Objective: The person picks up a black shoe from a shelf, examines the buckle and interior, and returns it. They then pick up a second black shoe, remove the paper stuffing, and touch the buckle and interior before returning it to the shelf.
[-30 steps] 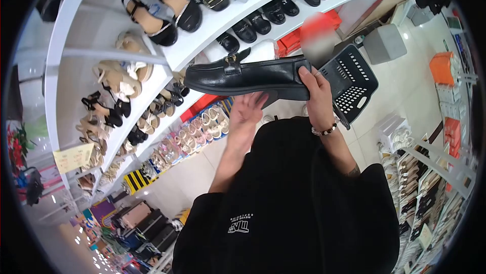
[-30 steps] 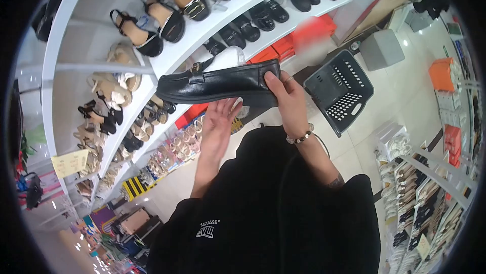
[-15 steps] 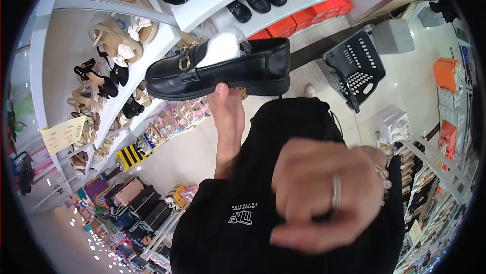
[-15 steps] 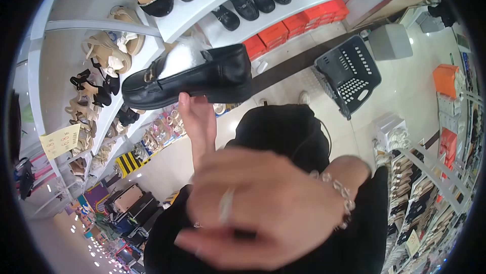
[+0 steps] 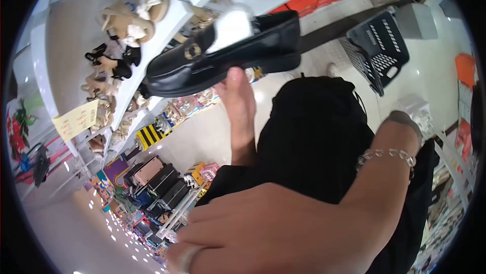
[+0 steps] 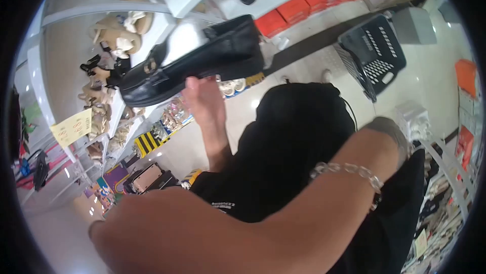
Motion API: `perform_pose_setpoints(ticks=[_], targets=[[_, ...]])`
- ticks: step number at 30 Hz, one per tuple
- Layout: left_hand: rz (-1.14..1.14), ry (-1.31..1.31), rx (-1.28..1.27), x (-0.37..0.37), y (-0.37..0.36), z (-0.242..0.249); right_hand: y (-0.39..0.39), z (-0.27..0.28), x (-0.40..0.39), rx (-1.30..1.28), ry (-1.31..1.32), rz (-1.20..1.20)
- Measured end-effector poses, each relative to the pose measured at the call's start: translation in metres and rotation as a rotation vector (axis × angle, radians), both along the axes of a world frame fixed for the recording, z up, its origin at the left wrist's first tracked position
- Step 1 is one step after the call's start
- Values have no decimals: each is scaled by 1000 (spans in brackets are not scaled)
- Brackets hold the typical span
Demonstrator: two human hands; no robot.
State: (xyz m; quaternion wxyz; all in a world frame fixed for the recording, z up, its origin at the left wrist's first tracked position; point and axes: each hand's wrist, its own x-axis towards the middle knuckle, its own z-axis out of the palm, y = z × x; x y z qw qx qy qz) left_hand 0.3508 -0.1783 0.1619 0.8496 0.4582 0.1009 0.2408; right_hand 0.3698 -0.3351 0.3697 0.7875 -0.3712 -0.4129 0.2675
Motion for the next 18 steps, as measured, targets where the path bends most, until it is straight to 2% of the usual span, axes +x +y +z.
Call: perform_pose_setpoints(ticks=[1,2,5,6,8,9,12,14,15,16,17,18], targets=[[9,32,-10,-2,4,-3,-2,1,2,-114,-121,157],[-10,49,-47,-3,9,-5,-4,5,3,-151,-100,143],[-152,67,1,-1,8,2,2,23,4,-670,-730,431],[-61,63,-7,-2,0,2,5,20,0,-636,-756,446],[31,76,6,-2,-2,-8,3,2,-15,-147,-115,-192],[-14,67,1,-1,-8,4,-2,-5,-20,93,236,-477],[33,51,-52,3,-26,26,-17,-17,-18,105,97,-287],[-100,76,104,-1,-24,21,-20,-11,-3,106,126,-290],[-9,68,-54,4,-31,29,-21,-15,-4,104,28,-254],[-23,97,-52,3,-31,29,-22,-18,-6,94,-68,-231],[-27,82,-50,2,-34,30,-15,-13,-20,88,-62,-242],[-40,62,-48,3,-36,30,2,-3,-42,63,147,-443]])
